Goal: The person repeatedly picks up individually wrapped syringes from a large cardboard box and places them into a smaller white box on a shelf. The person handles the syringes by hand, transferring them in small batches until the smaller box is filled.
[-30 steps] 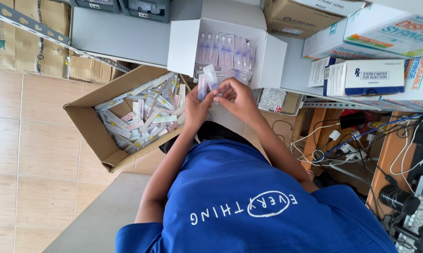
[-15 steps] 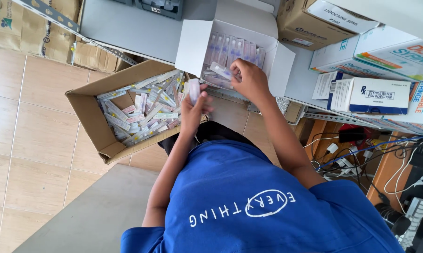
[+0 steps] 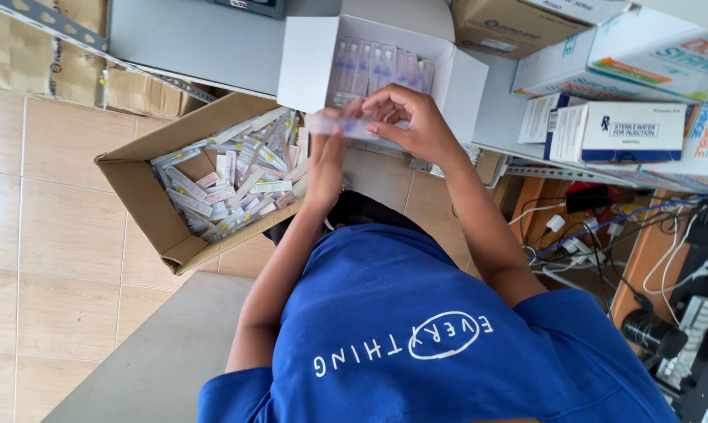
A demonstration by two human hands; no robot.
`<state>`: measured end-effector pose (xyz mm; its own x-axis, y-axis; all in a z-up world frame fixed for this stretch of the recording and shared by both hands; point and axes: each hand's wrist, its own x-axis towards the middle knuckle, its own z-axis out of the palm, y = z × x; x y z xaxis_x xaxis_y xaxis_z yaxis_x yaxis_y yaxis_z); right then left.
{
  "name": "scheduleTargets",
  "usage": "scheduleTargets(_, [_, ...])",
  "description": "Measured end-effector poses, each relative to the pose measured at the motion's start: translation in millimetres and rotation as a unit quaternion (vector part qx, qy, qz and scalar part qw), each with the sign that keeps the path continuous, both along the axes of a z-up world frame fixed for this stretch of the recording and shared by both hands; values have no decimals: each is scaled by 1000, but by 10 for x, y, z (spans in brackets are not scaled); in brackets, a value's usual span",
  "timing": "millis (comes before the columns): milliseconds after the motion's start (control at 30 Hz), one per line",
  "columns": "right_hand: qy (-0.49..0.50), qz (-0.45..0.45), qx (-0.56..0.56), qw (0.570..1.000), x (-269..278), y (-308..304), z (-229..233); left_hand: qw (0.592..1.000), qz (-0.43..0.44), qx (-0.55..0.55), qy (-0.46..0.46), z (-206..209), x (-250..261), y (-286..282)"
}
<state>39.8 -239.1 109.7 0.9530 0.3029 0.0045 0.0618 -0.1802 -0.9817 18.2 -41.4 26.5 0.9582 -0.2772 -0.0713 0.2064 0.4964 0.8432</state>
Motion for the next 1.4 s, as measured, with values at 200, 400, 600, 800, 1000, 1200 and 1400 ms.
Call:
scheduleTargets(200, [-158,-52,-231,958,-10,-133,318,994,-81,-38,-62,24,249,-475])
scheduleTargets(400, [-36,-56,-370,927,-71,-328,-377,992,33,94,-81,159,117,54])
scheduleTargets(600, [22,21,-521,853,43,-365,-734,969,209,131,16,-376,-96,1212])
scheduleTargets(800, [-64,-64,-371,924,22,482,123,921,325,190,100,-589,-612,2340])
scheduleTargets(1000, [269,187,9,945,308,1849,-1115,908,314,219,168,-1224,-1034,2977])
scheduleTargets(1200, [26,166,-258,951,311,2837,-3254,896,196,379,126,-1842,-891,3284])
scheduleTargets(1400, [-194,196,-422,863,407,3438,-3737,768,108,628,-64,-3079,-46,3414])
